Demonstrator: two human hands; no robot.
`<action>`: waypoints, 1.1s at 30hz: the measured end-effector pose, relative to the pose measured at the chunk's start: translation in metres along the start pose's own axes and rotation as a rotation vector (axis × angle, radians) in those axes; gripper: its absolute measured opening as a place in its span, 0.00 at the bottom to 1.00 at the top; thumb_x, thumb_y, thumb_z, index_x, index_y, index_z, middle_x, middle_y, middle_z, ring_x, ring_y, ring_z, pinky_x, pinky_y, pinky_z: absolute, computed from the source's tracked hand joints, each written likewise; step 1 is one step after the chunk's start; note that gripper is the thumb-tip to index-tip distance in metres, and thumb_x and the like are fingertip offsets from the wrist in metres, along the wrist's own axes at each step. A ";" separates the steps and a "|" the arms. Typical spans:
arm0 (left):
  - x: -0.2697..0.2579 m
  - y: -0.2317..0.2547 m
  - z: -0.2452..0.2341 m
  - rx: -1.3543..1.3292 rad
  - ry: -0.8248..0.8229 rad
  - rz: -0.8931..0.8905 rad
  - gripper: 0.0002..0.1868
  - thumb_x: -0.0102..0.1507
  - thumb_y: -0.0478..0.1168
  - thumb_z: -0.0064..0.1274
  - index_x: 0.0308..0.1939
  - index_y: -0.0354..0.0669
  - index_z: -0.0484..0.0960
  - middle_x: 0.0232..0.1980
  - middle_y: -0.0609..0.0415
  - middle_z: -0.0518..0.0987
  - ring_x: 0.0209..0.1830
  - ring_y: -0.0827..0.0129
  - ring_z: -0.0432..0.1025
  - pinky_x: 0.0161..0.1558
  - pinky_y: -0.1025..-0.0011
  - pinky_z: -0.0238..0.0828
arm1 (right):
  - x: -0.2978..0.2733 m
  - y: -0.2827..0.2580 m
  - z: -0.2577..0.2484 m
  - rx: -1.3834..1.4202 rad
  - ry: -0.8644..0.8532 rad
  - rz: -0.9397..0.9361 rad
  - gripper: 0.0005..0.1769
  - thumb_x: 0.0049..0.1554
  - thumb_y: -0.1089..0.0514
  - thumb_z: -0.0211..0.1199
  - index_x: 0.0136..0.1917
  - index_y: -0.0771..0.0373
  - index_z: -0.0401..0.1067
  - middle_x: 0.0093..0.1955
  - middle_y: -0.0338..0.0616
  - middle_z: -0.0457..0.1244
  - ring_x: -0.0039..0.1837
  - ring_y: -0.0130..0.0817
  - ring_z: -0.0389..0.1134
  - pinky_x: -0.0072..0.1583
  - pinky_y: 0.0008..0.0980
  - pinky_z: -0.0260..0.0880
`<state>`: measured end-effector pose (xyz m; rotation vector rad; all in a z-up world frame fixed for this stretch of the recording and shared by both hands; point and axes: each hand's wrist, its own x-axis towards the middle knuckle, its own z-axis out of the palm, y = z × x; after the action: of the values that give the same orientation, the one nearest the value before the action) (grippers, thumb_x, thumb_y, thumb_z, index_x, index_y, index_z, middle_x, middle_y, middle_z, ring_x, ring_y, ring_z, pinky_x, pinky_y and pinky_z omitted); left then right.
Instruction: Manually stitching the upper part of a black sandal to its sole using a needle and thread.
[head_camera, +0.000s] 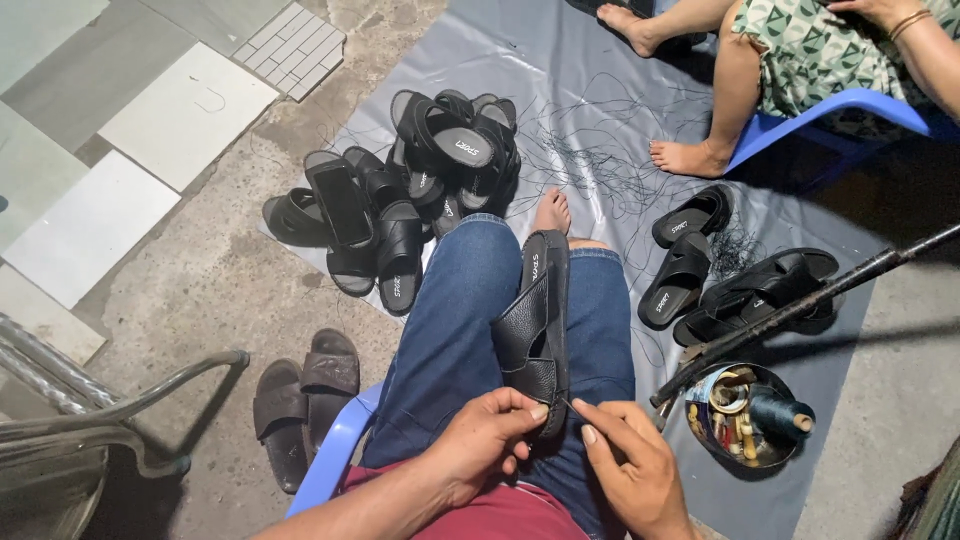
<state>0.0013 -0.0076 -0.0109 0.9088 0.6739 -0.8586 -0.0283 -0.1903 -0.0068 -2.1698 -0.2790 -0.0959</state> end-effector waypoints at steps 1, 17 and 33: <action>0.000 -0.001 -0.001 0.013 -0.005 0.005 0.06 0.57 0.36 0.55 0.31 0.42 0.72 0.25 0.56 0.71 0.13 0.80 0.61 0.09 0.84 0.51 | -0.002 0.001 0.002 0.011 0.019 0.035 0.16 0.51 0.61 0.56 0.53 0.59 0.72 0.42 0.42 0.63 0.44 0.27 0.65 0.47 0.22 0.64; 0.006 -0.006 -0.006 -0.008 -0.052 0.015 0.06 0.57 0.36 0.54 0.32 0.42 0.72 0.26 0.55 0.71 0.14 0.79 0.61 0.09 0.85 0.52 | 0.005 -0.002 -0.008 0.165 0.135 0.323 0.13 0.51 0.60 0.53 0.48 0.63 0.73 0.48 0.42 0.63 0.32 0.26 0.64 0.38 0.21 0.66; 0.000 -0.001 -0.002 0.014 -0.027 0.003 0.06 0.56 0.36 0.55 0.31 0.42 0.73 0.25 0.55 0.72 0.14 0.79 0.61 0.10 0.84 0.52 | 0.009 -0.005 0.010 -0.085 0.063 0.218 0.09 0.47 0.59 0.58 0.42 0.58 0.74 0.41 0.37 0.67 0.46 0.27 0.67 0.52 0.25 0.64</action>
<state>0.0006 -0.0057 -0.0123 0.9089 0.6432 -0.8722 -0.0209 -0.1772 -0.0068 -2.2624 -0.0017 -0.0534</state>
